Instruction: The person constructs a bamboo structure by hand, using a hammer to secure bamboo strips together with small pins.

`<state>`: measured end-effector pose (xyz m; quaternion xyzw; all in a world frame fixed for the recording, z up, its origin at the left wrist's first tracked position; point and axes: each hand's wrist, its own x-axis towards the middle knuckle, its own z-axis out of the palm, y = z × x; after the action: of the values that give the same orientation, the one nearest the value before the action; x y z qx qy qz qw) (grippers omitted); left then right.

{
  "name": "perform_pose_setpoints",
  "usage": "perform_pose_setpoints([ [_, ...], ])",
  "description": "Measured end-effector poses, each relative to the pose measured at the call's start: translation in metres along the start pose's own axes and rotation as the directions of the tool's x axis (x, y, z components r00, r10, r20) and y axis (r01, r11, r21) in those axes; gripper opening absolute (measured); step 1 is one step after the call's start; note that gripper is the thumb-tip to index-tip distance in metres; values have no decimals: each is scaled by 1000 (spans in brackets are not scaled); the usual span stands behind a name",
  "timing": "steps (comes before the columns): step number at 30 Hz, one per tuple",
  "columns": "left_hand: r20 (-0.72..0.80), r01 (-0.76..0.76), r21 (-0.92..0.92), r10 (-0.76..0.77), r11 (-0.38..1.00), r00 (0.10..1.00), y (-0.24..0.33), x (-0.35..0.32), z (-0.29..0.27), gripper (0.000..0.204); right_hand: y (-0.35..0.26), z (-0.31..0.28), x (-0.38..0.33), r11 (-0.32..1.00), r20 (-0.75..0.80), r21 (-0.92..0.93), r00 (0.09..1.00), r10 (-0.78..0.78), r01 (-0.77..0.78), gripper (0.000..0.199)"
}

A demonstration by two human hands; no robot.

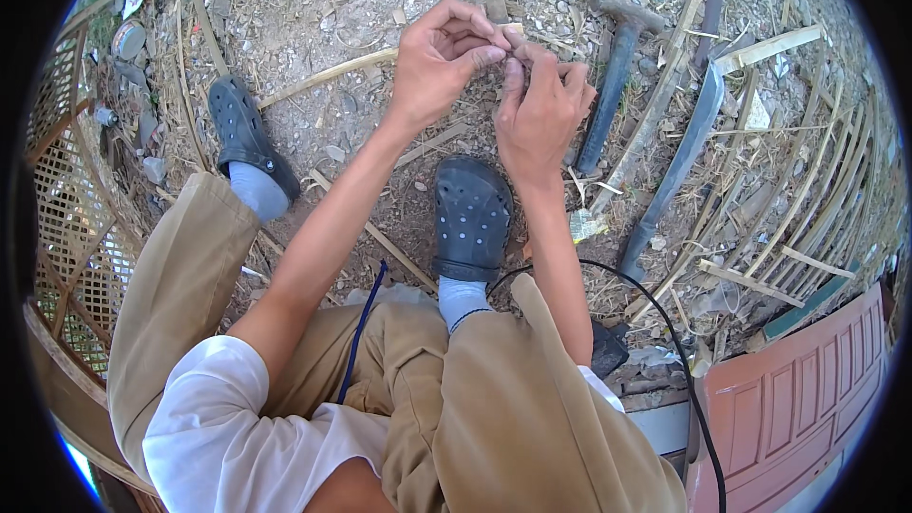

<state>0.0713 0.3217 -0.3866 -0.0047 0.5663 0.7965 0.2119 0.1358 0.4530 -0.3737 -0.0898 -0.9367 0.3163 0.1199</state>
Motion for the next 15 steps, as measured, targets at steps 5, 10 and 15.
perform_pose_setpoints([
  [5, -120, -205, 294, 248, 934, 961, 7, 6, 2, 28, 5, 1, -5, 1000, -26, 23, 1000, -15, 16, 22],
  [10, -114, -223, 325, 272, 919, 955, -2, 20, -4, 26, 8, -2, -1, 983, 21, 181, 999, 42, -45, 30],
  [15, -70, -233, 324, 268, 917, 961, -8, 27, -13, 22, 8, -7, 4, 968, 37, 235, 996, 86, -92, 34],
])
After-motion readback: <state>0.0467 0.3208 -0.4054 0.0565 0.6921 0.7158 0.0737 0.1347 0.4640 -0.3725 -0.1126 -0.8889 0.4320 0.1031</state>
